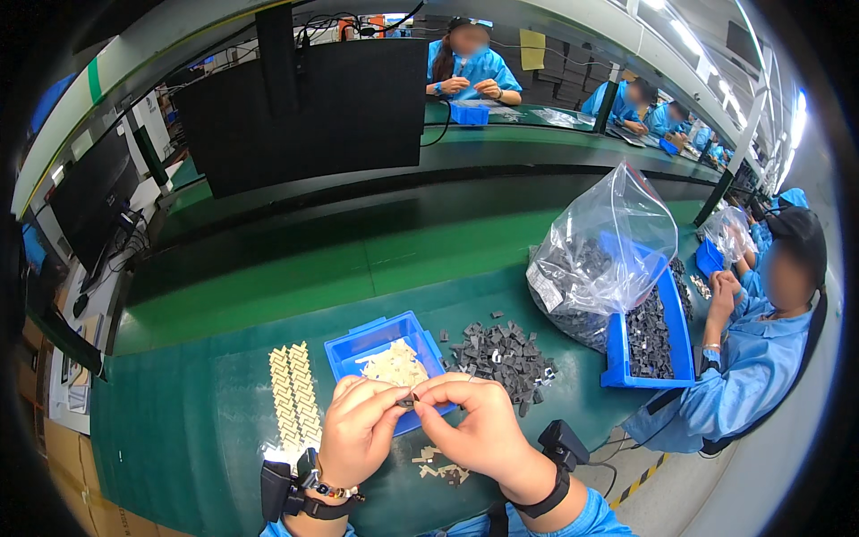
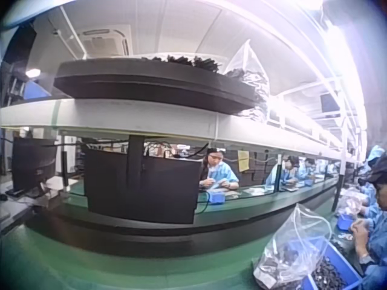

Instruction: Assembling small white plastic components into black base pieces on a factory production line.

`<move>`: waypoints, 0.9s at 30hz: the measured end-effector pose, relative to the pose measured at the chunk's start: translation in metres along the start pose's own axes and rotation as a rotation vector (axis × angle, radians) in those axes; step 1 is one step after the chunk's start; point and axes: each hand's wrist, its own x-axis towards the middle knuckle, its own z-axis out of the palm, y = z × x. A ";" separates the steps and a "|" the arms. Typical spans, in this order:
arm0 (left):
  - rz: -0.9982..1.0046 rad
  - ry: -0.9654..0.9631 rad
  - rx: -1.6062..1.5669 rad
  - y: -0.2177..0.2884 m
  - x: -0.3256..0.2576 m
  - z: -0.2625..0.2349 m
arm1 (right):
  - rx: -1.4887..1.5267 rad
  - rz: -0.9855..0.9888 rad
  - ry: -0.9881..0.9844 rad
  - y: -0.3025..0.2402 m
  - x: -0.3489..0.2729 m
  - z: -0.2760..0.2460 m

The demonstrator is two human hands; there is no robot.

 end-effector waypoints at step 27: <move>0.006 -0.025 -0.003 0.000 0.001 -0.001 | -0.041 0.011 -0.013 -0.004 0.001 0.001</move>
